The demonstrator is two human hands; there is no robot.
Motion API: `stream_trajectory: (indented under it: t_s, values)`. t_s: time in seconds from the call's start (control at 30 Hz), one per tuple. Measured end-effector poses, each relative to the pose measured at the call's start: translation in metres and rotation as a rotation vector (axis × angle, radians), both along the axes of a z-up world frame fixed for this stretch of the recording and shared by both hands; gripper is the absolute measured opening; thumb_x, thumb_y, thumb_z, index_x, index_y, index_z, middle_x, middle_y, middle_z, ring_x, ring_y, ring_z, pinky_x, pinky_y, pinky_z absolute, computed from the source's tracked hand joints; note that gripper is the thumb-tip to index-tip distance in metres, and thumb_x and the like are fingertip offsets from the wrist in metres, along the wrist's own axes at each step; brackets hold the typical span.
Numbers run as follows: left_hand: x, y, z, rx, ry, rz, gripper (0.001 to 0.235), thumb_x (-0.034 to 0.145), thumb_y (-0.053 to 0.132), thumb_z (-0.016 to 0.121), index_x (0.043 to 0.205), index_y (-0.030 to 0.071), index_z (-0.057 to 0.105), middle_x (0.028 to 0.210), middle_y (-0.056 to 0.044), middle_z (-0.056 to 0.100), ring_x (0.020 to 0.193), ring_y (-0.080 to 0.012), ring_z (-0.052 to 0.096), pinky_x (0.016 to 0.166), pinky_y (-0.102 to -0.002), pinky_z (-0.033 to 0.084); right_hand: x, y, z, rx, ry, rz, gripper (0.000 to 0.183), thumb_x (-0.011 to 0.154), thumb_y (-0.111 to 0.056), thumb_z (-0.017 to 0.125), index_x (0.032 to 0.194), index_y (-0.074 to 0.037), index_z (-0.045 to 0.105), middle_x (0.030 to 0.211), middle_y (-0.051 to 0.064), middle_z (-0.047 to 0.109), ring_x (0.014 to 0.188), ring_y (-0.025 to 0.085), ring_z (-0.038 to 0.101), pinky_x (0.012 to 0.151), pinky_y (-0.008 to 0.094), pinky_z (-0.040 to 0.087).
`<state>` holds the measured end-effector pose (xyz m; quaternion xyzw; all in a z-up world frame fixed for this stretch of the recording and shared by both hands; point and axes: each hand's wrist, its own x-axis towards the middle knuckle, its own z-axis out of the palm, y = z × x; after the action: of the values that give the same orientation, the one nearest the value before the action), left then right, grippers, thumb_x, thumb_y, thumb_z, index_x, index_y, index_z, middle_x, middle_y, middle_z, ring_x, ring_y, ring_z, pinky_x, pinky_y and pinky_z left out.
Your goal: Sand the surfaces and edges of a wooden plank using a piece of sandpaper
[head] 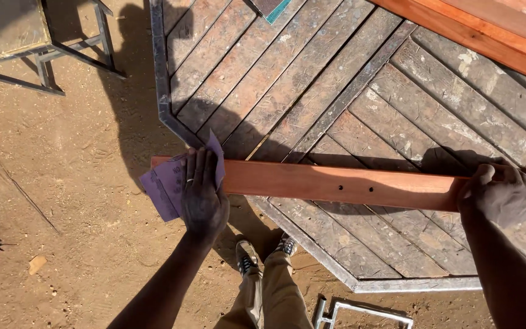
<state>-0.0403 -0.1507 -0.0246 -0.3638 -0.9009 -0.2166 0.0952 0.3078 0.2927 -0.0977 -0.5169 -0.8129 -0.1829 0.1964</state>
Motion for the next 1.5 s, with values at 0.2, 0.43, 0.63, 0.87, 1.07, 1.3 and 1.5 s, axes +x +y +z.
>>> stream_trajectory:
  t_s: [0.2,0.43,0.63,0.87,1.07,1.3,1.5]
  values:
    - [0.037,0.048,0.002,0.048,-0.071,-0.35,0.062,0.093,0.01,0.048,0.151,-0.01,0.041,0.153,-0.029,0.049,0.145,-0.0459,0.045,0.128,-0.055,0.03,0.003,0.008,-0.018,-0.577,0.544,0.324,0.025,0.106,-0.015,0.05,0.097,-0.006,0.072,0.103,0.007,0.076,0.091,0.017,0.068,0.076,0.026,0.046]
    - [-0.047,-0.038,-0.007,0.026,0.044,0.049,0.044,0.111,0.016,0.038,0.147,-0.005,0.052,0.145,-0.026,0.057,0.136,-0.0506,0.05,0.123,-0.058,0.032,0.005,0.006,-0.011,-0.373,0.274,0.058,0.021,0.109,-0.018,0.06,0.091,-0.015,0.071,0.093,0.004,0.068,0.092,0.023,0.065,0.077,0.035,0.048]
    - [0.062,0.065,-0.005,0.063,-0.138,-0.042,0.057,0.097,0.013,0.051,0.151,-0.003,0.043,0.152,-0.024,0.05,0.145,-0.047,0.043,0.127,-0.056,0.026,0.012,0.005,0.004,-0.199,0.093,0.106,0.014,0.094,-0.027,0.069,0.102,-0.024,0.081,0.093,-0.001,0.074,0.088,0.021,0.07,0.069,0.033,0.05]
    - [-0.021,-0.039,-0.01,0.077,0.04,-0.03,0.045,0.111,0.019,0.042,0.148,-0.007,0.048,0.143,-0.027,0.057,0.136,-0.0464,0.052,0.124,-0.057,0.033,0.016,0.007,-0.004,-0.197,0.037,-0.013,0.011,0.096,-0.03,0.067,0.093,-0.022,0.074,0.08,0.0,0.07,0.064,0.026,0.066,0.053,0.038,0.048]
    - [0.057,0.028,-0.023,0.298,0.066,0.24,0.053,0.117,0.032,0.026,0.158,0.002,0.039,0.166,-0.018,0.035,0.159,-0.0399,0.031,0.134,-0.057,0.021,0.014,0.006,0.002,-0.106,0.001,0.121,0.015,0.097,-0.027,0.064,0.092,-0.027,0.078,0.081,-0.001,0.065,0.07,0.024,0.063,0.057,0.035,0.044]
    - [0.138,0.073,-0.022,0.162,-0.109,-0.468,0.073,0.095,0.007,0.064,0.161,0.001,0.032,0.167,-0.017,0.035,0.158,-0.0336,0.036,0.134,-0.049,0.028,0.015,0.016,-0.002,-0.155,-0.038,0.0,0.022,0.095,-0.03,0.062,0.092,-0.029,0.084,0.069,0.003,0.067,0.058,0.024,0.063,0.045,0.036,0.044]
    - [0.072,0.011,-0.034,0.248,0.063,-0.049,0.051,0.116,0.024,0.023,0.155,0.001,0.044,0.162,-0.018,0.044,0.153,-0.0367,0.042,0.131,-0.053,0.028,0.019,0.019,-0.003,0.024,-0.134,0.181,0.024,0.106,-0.024,0.064,0.11,-0.022,0.087,0.098,0.006,0.076,0.098,0.031,0.057,0.085,0.041,0.039]
